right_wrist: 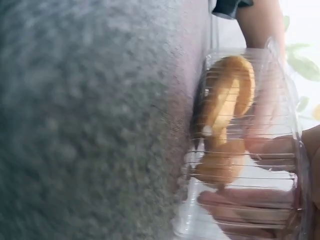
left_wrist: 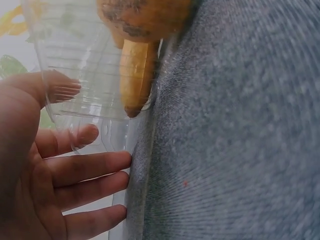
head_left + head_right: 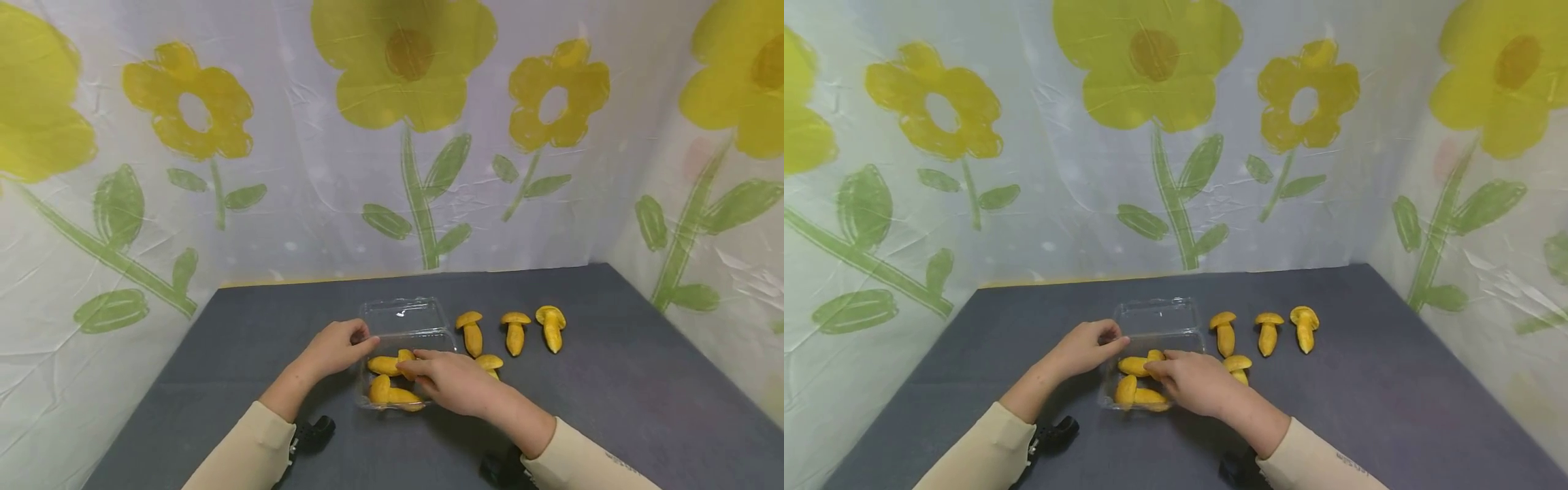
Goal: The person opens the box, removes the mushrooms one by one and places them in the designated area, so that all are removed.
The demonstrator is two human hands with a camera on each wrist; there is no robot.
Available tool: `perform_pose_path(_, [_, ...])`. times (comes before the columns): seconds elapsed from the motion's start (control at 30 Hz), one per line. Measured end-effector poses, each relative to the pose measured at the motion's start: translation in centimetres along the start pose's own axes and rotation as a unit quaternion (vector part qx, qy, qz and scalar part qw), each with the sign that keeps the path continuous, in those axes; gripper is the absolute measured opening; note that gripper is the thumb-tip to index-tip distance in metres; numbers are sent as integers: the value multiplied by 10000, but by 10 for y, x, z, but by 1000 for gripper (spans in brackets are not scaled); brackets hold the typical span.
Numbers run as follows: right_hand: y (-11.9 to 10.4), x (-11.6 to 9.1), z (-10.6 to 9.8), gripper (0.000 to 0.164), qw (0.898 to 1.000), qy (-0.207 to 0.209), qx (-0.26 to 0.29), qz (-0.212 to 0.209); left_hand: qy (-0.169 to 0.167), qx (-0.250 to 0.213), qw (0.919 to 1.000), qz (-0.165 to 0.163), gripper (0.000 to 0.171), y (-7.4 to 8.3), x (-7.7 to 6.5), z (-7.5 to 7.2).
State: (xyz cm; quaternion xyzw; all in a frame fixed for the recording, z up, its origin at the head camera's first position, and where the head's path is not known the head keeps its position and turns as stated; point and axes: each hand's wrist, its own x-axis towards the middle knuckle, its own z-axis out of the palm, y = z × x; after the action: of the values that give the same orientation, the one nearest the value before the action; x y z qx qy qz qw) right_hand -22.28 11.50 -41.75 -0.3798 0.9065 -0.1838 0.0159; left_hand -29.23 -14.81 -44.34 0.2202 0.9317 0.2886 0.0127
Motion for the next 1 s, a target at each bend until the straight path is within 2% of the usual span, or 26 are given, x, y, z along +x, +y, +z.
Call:
perform_pose_path(0.27, [-1, -2, 2, 42, 9978, -296, -590, -12, 41, 14, 10000, -18, 25, 1, 1, 2])
perform_pose_path(0.47, [3, -1, 3, 35, 9995, 66, -295, -67, 101, 15, 9999, -61, 24, 2, 0, 3])
perform_pose_path(0.73, [-1, -3, -5, 39, 9983, 543, -150, -110, 81, -39, 9999, -89, 25, 1, -1, 2])
perform_pose_path(1.0, [3, -6, -18, 25, 9945, 1042, -15, -91, 62, -4, 10000, -15, 22, 1, -1, 1])
